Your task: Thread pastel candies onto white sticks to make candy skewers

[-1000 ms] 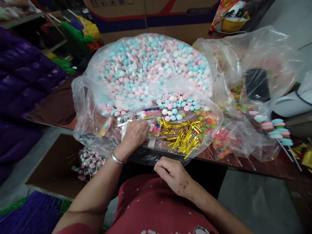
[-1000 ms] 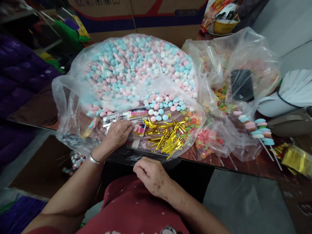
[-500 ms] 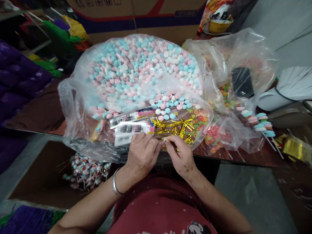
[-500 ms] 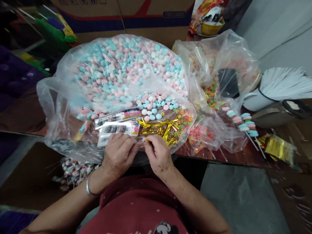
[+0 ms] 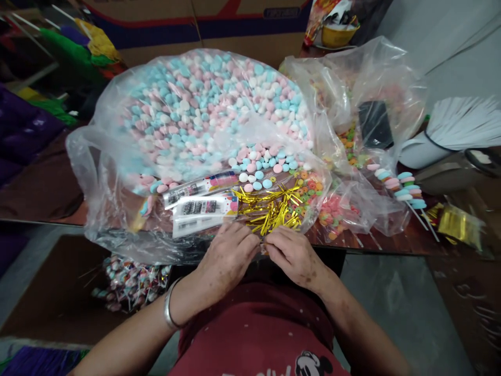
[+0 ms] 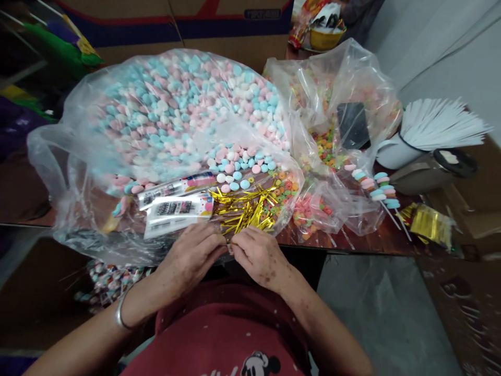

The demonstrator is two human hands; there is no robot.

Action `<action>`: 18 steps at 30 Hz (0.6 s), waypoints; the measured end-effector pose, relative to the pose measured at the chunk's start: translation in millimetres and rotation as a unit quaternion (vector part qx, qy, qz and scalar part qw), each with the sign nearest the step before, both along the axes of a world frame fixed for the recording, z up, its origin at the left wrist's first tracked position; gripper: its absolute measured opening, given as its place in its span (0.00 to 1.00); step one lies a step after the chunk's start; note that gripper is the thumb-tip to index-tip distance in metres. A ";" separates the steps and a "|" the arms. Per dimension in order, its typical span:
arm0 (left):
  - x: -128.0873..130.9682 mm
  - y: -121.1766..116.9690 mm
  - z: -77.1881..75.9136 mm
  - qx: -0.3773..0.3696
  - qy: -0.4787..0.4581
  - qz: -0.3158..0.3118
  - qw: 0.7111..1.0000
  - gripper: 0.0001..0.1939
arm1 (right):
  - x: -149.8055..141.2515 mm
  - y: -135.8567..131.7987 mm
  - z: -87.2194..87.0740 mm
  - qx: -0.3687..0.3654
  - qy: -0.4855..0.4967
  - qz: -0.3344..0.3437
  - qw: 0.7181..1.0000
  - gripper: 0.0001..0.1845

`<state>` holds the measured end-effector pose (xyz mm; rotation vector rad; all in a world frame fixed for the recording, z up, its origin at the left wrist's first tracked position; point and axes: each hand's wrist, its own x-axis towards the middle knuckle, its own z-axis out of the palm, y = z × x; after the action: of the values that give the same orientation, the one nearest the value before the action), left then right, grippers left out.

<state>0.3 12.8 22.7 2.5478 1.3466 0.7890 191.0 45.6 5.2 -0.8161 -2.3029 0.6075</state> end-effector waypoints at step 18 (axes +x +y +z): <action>0.7 4.6 -10.6 -0.293 -0.213 -0.021 0.932 0.10 | 1.3 -2.6 -6.4 0.076 0.065 -0.080 0.992 0.19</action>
<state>1.0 17.4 12.1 1.8107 1.1549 0.7346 192.3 43.0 -1.1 -0.8515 -2.1122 0.3973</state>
